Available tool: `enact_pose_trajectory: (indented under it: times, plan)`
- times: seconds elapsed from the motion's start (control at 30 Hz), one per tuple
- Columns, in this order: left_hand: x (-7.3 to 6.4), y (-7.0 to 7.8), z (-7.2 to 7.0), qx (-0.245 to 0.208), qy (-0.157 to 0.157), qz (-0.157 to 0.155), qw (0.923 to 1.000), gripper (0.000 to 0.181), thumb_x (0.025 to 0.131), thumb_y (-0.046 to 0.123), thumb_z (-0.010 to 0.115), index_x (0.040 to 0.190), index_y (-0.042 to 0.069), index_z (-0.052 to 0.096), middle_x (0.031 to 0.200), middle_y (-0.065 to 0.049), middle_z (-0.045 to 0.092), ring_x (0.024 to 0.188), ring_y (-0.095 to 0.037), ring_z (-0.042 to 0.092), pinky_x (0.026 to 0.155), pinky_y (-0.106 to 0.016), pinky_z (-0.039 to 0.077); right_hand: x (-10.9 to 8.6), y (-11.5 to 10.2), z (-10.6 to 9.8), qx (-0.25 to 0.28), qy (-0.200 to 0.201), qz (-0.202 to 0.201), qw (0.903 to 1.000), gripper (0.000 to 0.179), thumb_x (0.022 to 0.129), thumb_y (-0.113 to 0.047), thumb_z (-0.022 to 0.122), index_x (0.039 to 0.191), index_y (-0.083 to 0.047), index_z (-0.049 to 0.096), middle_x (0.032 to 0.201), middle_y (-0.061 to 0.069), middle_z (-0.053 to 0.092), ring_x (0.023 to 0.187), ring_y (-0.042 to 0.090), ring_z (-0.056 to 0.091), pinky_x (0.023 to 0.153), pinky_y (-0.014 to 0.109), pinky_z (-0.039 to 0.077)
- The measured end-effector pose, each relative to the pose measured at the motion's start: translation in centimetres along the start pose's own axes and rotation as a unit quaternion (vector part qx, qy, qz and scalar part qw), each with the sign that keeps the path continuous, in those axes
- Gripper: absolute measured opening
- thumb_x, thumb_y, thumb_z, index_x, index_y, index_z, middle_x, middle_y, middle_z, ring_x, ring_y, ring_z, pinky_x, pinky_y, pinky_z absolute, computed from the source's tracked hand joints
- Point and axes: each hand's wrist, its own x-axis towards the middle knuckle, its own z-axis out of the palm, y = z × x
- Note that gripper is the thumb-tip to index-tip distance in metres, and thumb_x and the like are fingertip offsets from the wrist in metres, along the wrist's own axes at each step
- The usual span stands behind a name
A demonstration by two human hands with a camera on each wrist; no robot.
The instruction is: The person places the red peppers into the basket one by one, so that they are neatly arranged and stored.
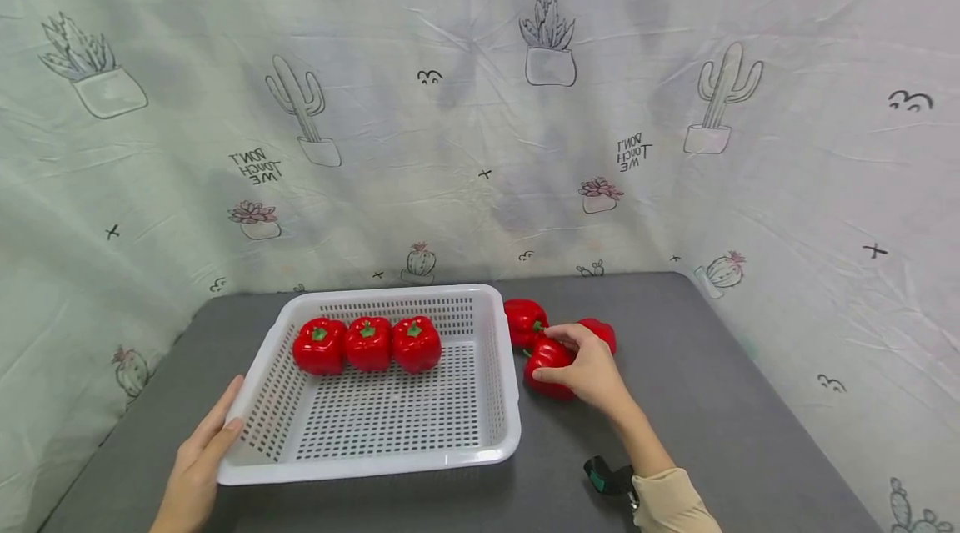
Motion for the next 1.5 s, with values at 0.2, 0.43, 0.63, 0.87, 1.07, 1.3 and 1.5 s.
enact_pose_trajectory:
  times: [0.2, 0.43, 0.63, 0.87, 1.07, 1.3, 1.5]
  plan:
    - [-0.1, 0.1, 0.0, 0.014, -0.001, -0.009, 0.9999, 0.048, 0.098, 0.027, 0.036, 0.142, 0.030, 0.020, 0.140, -0.009, 0.030, 0.108, 0.000, 0.041, 0.071, -0.019, 0.042, 0.0, 0.2, 0.1, 0.007, -0.009, 0.007, 0.9999, 0.060, 0.058, -0.033, 0.084, 0.111, -0.018, 0.059, 0.108, 0.000, 0.055, 0.096, 0.023, 0.051, 0.073, 0.036, 0.047]
    - [-0.1, 0.2, 0.0, 0.002, -0.004, -0.008, 1.0000, 0.047, 0.098, 0.026, 0.036, 0.142, 0.032, 0.021, 0.140, -0.010, 0.031, 0.107, 0.000, 0.041, 0.071, -0.019, 0.042, 0.1, 0.4, 0.6, 0.004, -0.024, 0.024, 0.9994, 0.069, 0.054, -0.034, 0.085, 0.116, -0.018, 0.057, 0.112, 0.004, 0.054, 0.100, 0.027, 0.048, 0.070, 0.037, 0.048]
    - [-0.1, 0.2, 0.0, -0.008, -0.001, -0.015, 0.9999, 0.048, 0.098, 0.027, 0.036, 0.143, 0.027, 0.021, 0.139, -0.013, 0.030, 0.106, 0.002, 0.041, 0.071, -0.020, 0.042, 0.2, 0.5, 0.9, -0.016, -0.041, 0.011, 0.9990, 0.073, 0.053, -0.035, 0.085, 0.117, -0.017, 0.057, 0.112, 0.004, 0.054, 0.100, 0.026, 0.047, 0.069, 0.037, 0.048]
    - [-0.1, 0.0, 0.0, -0.034, -0.011, -0.007, 0.9993, 0.048, 0.098, 0.025, 0.036, 0.143, 0.026, 0.020, 0.142, -0.012, 0.025, 0.113, 0.001, 0.035, 0.075, -0.013, 0.038, 0.0, 0.2, 0.9, -0.016, -0.048, 0.001, 0.9987, 0.070, 0.055, -0.031, 0.085, 0.117, -0.016, 0.057, 0.111, 0.003, 0.055, 0.099, 0.026, 0.047, 0.071, 0.039, 0.047]
    - [0.0, -0.1, 0.1, -0.019, -0.012, -0.006, 0.9997, 0.048, 0.098, 0.027, 0.035, 0.143, 0.029, 0.019, 0.142, -0.011, 0.026, 0.112, 0.001, 0.036, 0.075, -0.014, 0.038, -0.3, -0.2, 0.7, -0.022, -0.045, 0.003, 0.9988, 0.072, 0.054, -0.033, 0.085, 0.118, -0.017, 0.056, 0.112, 0.003, 0.054, 0.100, 0.026, 0.047, 0.069, 0.037, 0.048]
    - [-0.1, 0.0, 0.2, -0.003, -0.007, -0.010, 0.9999, 0.048, 0.098, 0.028, 0.036, 0.142, 0.031, 0.019, 0.142, -0.010, 0.027, 0.111, 0.002, 0.036, 0.074, -0.014, 0.038, -0.4, -0.7, 0.3, -0.008, -0.031, 0.001, 0.9995, 0.073, 0.053, -0.036, 0.085, 0.118, -0.020, 0.055, 0.110, 0.001, 0.053, 0.098, 0.026, 0.048, 0.066, 0.036, 0.049]
    - [-0.1, -0.1, 0.1, -0.003, -0.007, -0.008, 0.9999, 0.048, 0.098, 0.028, 0.036, 0.142, 0.031, 0.019, 0.142, -0.010, 0.027, 0.111, 0.002, 0.036, 0.074, -0.015, 0.039, -0.4, -0.8, 0.0, 0.002, -0.022, -0.009, 0.9997, 0.073, 0.055, -0.036, 0.084, 0.119, -0.020, 0.053, 0.111, 0.002, 0.051, 0.097, 0.026, 0.048, 0.065, 0.035, 0.049]
